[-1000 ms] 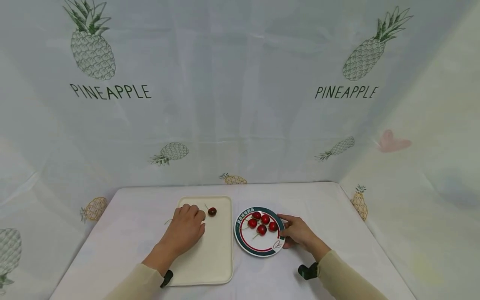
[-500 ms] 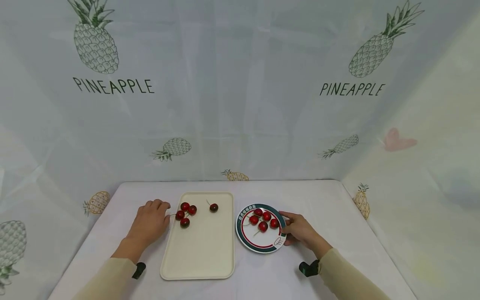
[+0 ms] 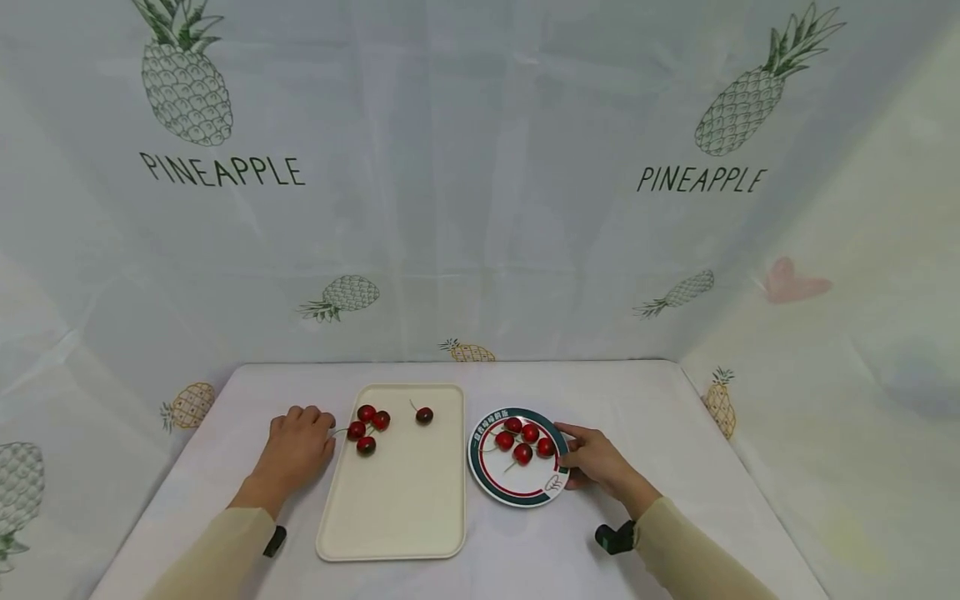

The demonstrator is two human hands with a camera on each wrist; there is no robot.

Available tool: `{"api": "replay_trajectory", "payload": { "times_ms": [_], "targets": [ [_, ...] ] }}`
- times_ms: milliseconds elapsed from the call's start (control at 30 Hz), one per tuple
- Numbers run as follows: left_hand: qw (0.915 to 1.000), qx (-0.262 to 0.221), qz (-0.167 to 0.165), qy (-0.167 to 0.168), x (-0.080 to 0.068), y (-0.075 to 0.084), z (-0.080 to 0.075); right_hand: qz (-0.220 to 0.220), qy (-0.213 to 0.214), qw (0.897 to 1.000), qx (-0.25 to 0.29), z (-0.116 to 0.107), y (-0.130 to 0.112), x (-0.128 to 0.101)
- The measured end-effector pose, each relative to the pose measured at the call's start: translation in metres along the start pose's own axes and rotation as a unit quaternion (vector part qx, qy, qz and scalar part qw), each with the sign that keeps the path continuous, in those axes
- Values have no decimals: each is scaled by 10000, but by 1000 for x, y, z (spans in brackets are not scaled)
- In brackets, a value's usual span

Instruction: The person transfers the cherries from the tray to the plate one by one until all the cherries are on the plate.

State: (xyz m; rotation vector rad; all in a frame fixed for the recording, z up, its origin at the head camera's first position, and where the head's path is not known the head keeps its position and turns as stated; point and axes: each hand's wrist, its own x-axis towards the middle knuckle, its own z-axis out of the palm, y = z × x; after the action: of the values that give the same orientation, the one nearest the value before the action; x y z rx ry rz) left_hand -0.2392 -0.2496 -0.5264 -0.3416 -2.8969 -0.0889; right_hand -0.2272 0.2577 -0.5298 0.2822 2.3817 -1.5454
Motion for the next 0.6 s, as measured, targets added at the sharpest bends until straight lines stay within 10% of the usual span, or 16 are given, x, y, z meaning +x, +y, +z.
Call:
{"api": "replay_trajectory", "payload": {
  "times_ms": [600],
  "targets": [
    [9998,185,51,1,2,-6,10,6,-45,10000,71,-1,1,2]
  ]
}}
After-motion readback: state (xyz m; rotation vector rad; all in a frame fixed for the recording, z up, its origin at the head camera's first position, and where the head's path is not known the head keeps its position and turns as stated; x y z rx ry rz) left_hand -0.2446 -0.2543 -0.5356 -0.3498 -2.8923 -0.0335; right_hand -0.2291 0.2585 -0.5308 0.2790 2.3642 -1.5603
